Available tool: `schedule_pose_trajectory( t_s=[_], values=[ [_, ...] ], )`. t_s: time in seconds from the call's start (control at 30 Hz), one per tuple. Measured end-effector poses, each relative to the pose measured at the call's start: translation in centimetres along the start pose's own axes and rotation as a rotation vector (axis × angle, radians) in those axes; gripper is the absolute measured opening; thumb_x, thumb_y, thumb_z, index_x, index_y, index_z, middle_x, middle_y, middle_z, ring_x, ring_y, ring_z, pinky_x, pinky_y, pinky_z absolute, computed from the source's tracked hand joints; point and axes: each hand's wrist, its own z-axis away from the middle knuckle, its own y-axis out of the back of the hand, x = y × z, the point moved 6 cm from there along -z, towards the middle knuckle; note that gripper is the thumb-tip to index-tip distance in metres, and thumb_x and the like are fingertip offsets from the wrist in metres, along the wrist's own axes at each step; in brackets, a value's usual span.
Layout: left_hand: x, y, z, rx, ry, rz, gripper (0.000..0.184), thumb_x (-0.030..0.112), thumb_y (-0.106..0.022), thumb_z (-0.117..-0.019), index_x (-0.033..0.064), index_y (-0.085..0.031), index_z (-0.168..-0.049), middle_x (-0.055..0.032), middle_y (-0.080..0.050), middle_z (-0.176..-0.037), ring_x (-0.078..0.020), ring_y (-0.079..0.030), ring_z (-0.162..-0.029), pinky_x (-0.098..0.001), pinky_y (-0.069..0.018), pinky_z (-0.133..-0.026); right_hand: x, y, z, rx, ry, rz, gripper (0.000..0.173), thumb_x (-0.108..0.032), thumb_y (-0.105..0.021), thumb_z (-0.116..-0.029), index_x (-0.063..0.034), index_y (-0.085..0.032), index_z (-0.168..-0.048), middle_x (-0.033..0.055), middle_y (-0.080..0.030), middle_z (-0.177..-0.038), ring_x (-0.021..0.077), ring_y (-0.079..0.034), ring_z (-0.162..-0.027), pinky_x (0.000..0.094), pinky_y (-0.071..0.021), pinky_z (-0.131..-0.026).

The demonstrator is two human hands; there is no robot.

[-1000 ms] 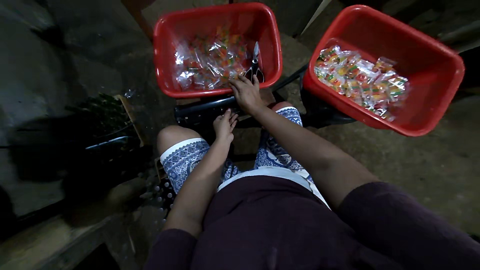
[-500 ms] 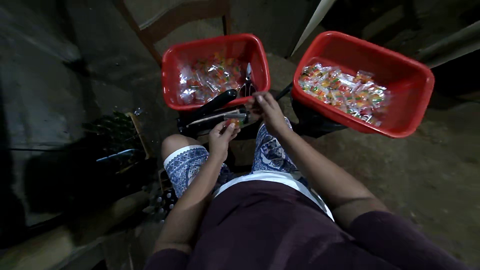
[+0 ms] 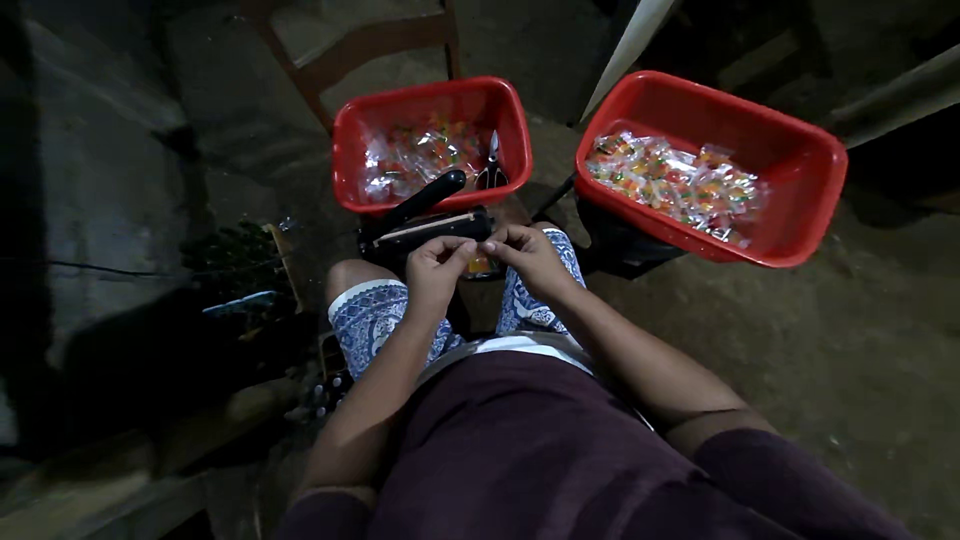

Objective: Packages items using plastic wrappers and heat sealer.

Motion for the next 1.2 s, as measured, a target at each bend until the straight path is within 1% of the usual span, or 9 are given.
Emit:
schedule_pose_trajectory(
  t_s=[0.23, 0.33, 0.43, 0.53, 0.7, 0.8, 0.87, 1.03, 1.2],
  values=[
    [0.2, -0.1, 0.4, 0.036, 0.126, 0.109, 0.009, 0.008, -0.064, -0.1000, 0.0033, -0.072, -0.097, 0.0013, -0.071, -0.085, -0.0034, -0.065, -0.076, -0.0215, -0.0559, -0.072, -1.3, 0.0, 0.4, -0.009, -0.053, 0.031, 0.016, -0.014, -0.057, -0.1037, -0.0076, -0.066, -0.091, -0.0040, -0.063, -0.077, 0.0012, -0.059, -0.068, 0.0202, -0.0523, -0.067],
    [0.4, -0.2, 0.4, 0.047, 0.175, 0.139, 0.018, 0.008, -0.055, -0.1050, 0.0013, -0.071, -0.103, -0.0006, -0.072, -0.091, -0.0053, -0.067, -0.081, -0.0228, -0.0568, -0.075, -1.6, 0.0, 0.3, -0.006, -0.053, 0.043, 0.019, -0.014, -0.054, -0.1051, -0.0080, -0.066, -0.091, -0.0045, -0.063, -0.078, 0.0010, -0.059, -0.070, 0.0199, -0.0514, -0.069],
    [0.2, 0.0, 0.8, 0.010, 0.215, 0.177, 0.026, 0.016, -0.047, -0.1095, 0.0026, -0.069, -0.111, -0.0020, -0.072, -0.098, -0.0076, -0.069, -0.083, -0.0258, -0.0587, -0.076, -1.4, -0.1, 0.2, 0.015, -0.090, 0.032, 0.020, -0.014, -0.053, -0.1058, -0.0076, -0.067, -0.093, -0.0040, -0.064, -0.081, 0.0014, -0.059, -0.071, 0.0204, -0.0518, -0.070],
    [-0.6, 0.3, 1.0, -0.032, 0.254, 0.214, 0.021, 0.014, -0.051, -0.1068, 0.0041, -0.066, -0.118, -0.0025, -0.069, -0.105, -0.0102, -0.068, -0.088, -0.0296, -0.0595, -0.079, -0.7, -0.2, -0.1, 0.038, -0.112, -0.005, 0.020, -0.015, -0.053, -0.1057, -0.0073, -0.068, -0.095, -0.0029, -0.066, -0.084, 0.0031, -0.061, -0.075, 0.0234, -0.0539, -0.074],
    [-1.1, 0.6, 1.1, 0.038, 0.284, 0.268, 0.010, 0.007, -0.056, -0.1032, 0.0070, -0.066, -0.103, -0.0019, -0.069, -0.096, -0.0104, -0.068, -0.082, -0.0286, -0.0599, -0.076, 0.2, -1.0, -0.7, 0.048, -0.182, -0.156, 0.019, -0.014, -0.051, -0.1060, -0.0069, -0.066, -0.096, -0.0025, -0.066, -0.083, 0.0045, -0.063, -0.075, 0.0246, -0.0557, -0.074],
    [-1.0, 0.8, 1.0, 0.084, 0.310, 0.310, 0.013, 0.009, -0.054, -0.1046, 0.0092, -0.065, -0.097, -0.0012, -0.070, -0.092, -0.0086, -0.068, -0.076, -0.0262, -0.0600, -0.072, 0.5, -1.4, -0.5, 0.057, -0.262, -0.231, 0.023, -0.024, -0.044, -0.1098, -0.0106, -0.063, -0.105, -0.0030, -0.065, -0.085, 0.0032, -0.061, -0.071, 0.0213, -0.0540, -0.067],
    [-1.0, 1.0, 0.8, 0.096, 0.308, 0.308, 0.015, 0.010, -0.053, -0.1052, 0.0114, -0.064, -0.095, 0.0010, -0.070, -0.089, -0.0065, -0.068, -0.073, -0.0244, -0.0597, -0.070, 0.6, -1.5, -0.5, 0.051, -0.271, -0.264, 0.026, -0.029, -0.042, -0.1100, -0.0139, -0.061, -0.105, -0.0048, -0.064, -0.083, 0.0017, -0.059, -0.067, 0.0187, -0.0523, -0.063],
    [-1.1, 1.0, 0.7, 0.105, 0.307, 0.302, 0.017, 0.012, -0.052, -0.1059, 0.0128, -0.063, -0.093, 0.0010, -0.070, -0.090, -0.0064, -0.067, -0.074, -0.0231, -0.0584, -0.068, 0.8, -1.5, -0.4, 0.013, -0.267, -0.244, 0.012, -0.010, -0.055, -0.1028, -0.0126, -0.063, -0.095, -0.0048, -0.062, -0.079, 0.0018, -0.056, -0.065, 0.0187, -0.0504, -0.063],
    [-0.8, 0.8, 0.7, 0.075, 0.262, 0.258, 0.008, 0.005, -0.057, -0.1022, 0.0092, -0.063, -0.099, 0.0003, -0.068, -0.091, -0.0078, -0.067, -0.078, -0.0265, -0.0599, -0.072, 0.7, -1.4, -0.5, 0.025, -0.283, -0.252, 0.015, -0.009, -0.055, -0.1033, -0.0102, -0.064, -0.092, -0.0033, -0.063, -0.077, 0.0025, -0.059, -0.066, 0.0198, -0.0528, -0.065]
  ],
)
